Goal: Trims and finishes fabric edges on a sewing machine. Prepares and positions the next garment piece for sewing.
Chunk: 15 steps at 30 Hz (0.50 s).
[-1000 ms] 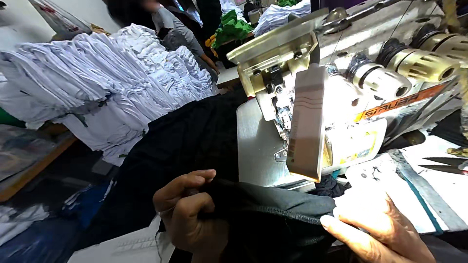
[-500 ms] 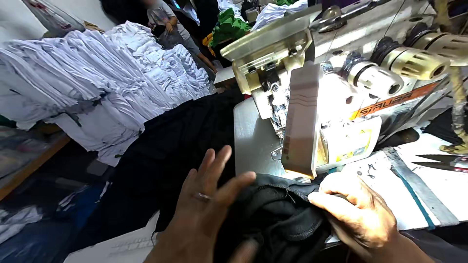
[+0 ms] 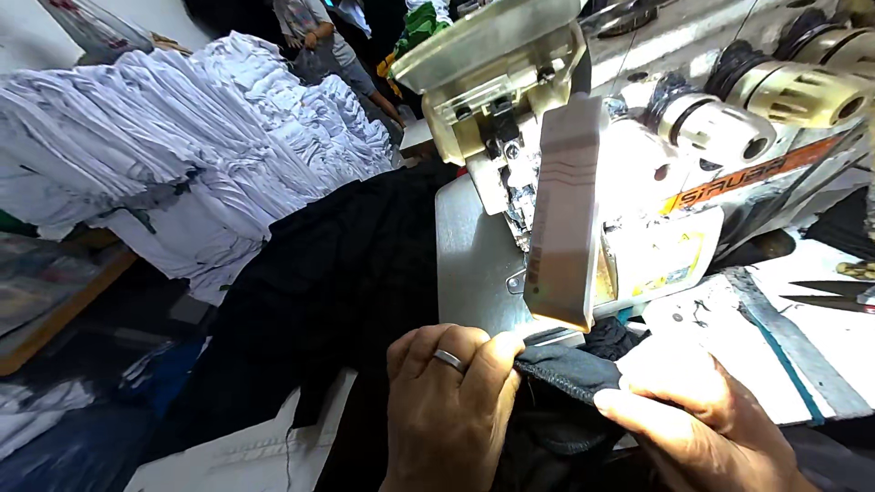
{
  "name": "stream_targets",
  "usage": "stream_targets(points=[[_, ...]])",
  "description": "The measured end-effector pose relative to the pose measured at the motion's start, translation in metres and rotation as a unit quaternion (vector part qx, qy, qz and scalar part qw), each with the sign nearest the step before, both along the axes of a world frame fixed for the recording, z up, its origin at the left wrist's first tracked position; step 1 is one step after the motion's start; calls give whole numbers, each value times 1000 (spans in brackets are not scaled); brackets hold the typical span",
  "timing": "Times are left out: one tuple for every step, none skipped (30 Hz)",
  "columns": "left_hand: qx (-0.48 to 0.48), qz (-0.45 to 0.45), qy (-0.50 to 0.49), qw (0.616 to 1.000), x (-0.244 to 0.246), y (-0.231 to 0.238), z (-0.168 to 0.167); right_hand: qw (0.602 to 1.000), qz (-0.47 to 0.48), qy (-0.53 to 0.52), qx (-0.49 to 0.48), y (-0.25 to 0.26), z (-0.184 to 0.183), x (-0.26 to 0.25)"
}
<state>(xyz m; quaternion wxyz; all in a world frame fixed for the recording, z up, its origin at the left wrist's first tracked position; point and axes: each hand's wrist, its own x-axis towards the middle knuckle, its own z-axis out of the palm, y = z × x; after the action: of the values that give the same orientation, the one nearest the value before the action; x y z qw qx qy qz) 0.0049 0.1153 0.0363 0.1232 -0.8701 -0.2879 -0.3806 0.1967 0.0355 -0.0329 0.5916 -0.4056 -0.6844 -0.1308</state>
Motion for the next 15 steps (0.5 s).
stream_targets(points=[[6,-13,-26,1000,0,2,-4,1000,-2,1,0,0,0,0],[9,-25,-52,998,0,3,-8,1000,-1,1,-1,-1,0,1],[12,-38,-74,996,-1,4,-11,1000,2,1,-3,-2,0,1],[12,-51,-93,994,-1,5,-15,1000,5,1,-5,-3,0,1],[10,-63,-108,992,-1,5,-17,1000,8,5,-6,-3,0,1],[8,-74,-117,990,-2,5,-19,1000,11,9,-6,-3,0,1],[9,-83,-120,989,-3,6,-19,1000,11,12,-7,-3,0,1],[12,-87,-117,989,-4,6,-19,1000,12,13,-8,-3,-1,1],[18,-90,-112,990,-4,6,-18,1000,14,14,-11,-3,-1,2],[23,-90,-109,990,-5,6,-18,1000,15,16,-16,-2,-2,2],[27,-90,-109,990,-5,6,-18,1000,15,18,-20,-2,-2,2],[27,-91,-111,989,-6,7,-19,999,15,19,-25,-2,-2,2],[26,-94,-114,989,-6,7,-19,999,13,17,-29,-3,-2,3],[23,-96,-115,989,-6,6,-19,999,13,17,-31,-3,-3,3],[20,-99,-118,988,-6,6,-19,999,13,17,-32,-3,-3,3]])
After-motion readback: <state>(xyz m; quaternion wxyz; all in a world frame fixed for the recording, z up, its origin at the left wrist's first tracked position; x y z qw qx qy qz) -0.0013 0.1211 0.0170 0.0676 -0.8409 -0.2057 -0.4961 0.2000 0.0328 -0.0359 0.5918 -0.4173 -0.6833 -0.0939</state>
